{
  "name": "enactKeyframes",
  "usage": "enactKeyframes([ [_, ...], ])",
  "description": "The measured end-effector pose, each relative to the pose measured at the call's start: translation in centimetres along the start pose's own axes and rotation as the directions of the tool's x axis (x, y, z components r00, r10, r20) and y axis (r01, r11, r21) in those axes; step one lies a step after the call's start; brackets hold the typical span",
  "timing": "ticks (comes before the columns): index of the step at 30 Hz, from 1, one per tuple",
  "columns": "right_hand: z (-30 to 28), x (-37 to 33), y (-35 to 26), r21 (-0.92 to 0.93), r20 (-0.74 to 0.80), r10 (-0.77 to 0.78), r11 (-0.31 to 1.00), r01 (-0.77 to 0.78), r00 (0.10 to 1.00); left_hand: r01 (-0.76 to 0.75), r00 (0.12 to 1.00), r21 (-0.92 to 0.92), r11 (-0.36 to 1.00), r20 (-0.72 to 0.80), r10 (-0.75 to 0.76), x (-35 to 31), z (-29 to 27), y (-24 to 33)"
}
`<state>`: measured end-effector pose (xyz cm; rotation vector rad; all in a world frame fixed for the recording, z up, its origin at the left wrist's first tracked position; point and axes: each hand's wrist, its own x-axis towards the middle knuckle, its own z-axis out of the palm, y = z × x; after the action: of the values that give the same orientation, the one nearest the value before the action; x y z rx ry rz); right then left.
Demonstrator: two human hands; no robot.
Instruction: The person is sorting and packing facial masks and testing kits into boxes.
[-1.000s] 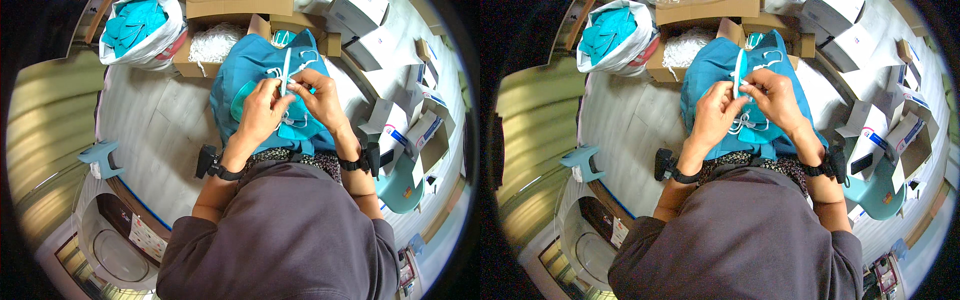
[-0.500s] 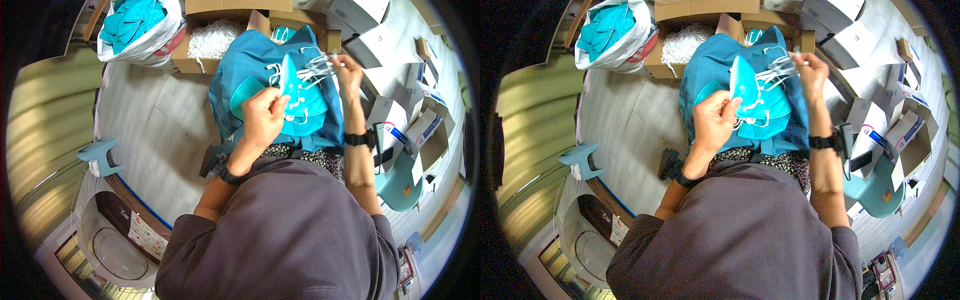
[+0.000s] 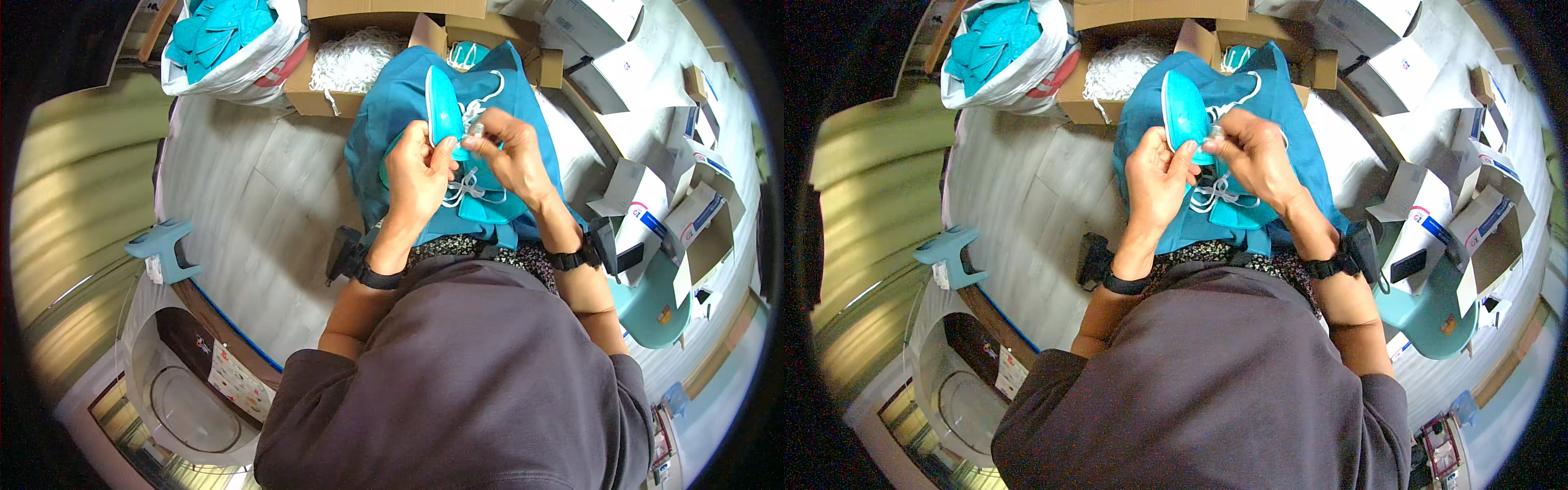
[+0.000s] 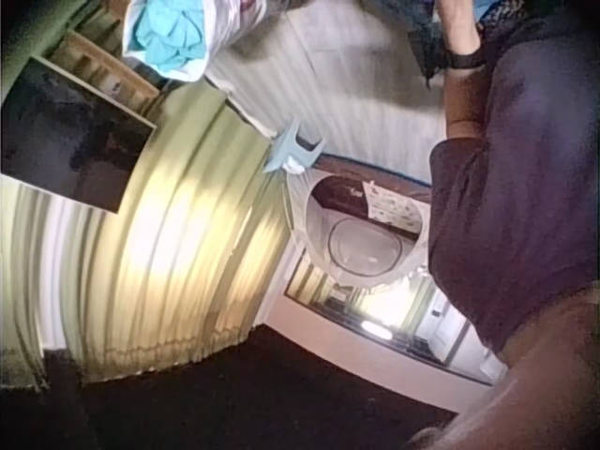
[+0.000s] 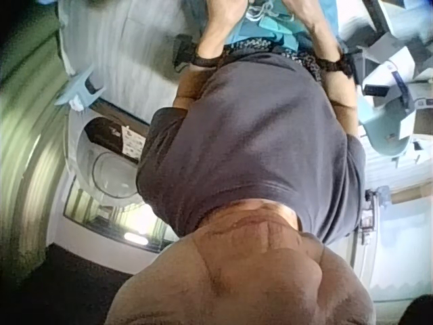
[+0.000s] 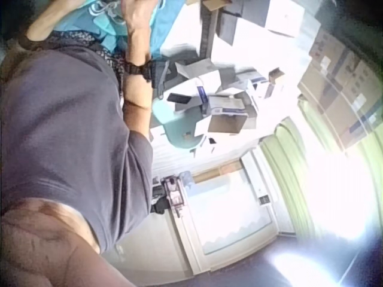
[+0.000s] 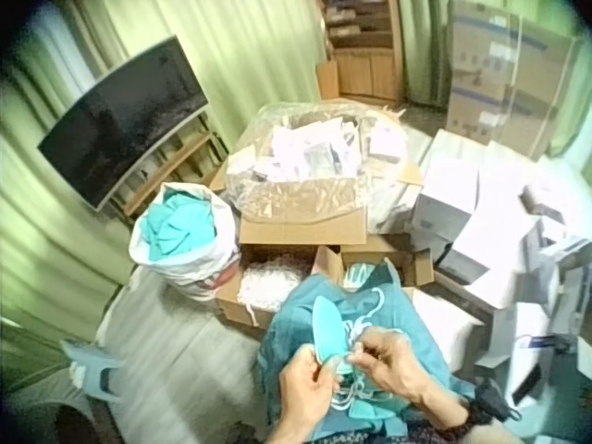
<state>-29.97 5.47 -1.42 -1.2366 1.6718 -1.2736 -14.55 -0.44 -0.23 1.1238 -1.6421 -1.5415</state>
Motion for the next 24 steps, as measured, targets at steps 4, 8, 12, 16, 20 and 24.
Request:
enactKeyframes([
  [4, -4.7, 2.8, 6.9, -0.127, -0.367, -0.008, 0.991, -0.042, 0.93, 0.013, 0.998, -0.089, 0.996, -0.053, -0.018, -1.2, -1.2, 2.7],
  [8, -7.4, 2.7, 4.5, -0.076, -0.249, 0.084, 0.991, -0.106, 0.965, 0.224, 0.974, -0.059, 0.973, 0.037, -0.222, -1.2, -5.5, 1.7],
  [12, -7.0, 2.4, 3.8, 0.056, -0.352, 0.172, 0.985, -0.162, 0.92, 0.377, 0.756, 0.676, 0.633, 0.171, -0.632, 0.4, -7.5, -0.4],
  [16, -7.2, 1.6, 3.3, 0.116, -0.408, 0.189, 0.981, -0.155, 0.893, 0.035, 0.99, 0.921, 0.387, 0.02, -0.137, -0.1, -4.7, 0.0],
  [20, -7.1, 1.4, 1.8, 0.334, -0.413, 0.167, 0.942, -0.022, 0.895, -0.325, 0.945, 0.728, 0.604, 0.23, 0.231, 2.7, -1.5, -2.2],
  [24, -7.8, 0.9, 1.6, 0.385, -0.445, 0.123, 0.92, 0.066, 0.887, -0.287, 0.931, 0.595, 0.751, 0.357, 0.074, 4.5, 1.2, -4.4],
])
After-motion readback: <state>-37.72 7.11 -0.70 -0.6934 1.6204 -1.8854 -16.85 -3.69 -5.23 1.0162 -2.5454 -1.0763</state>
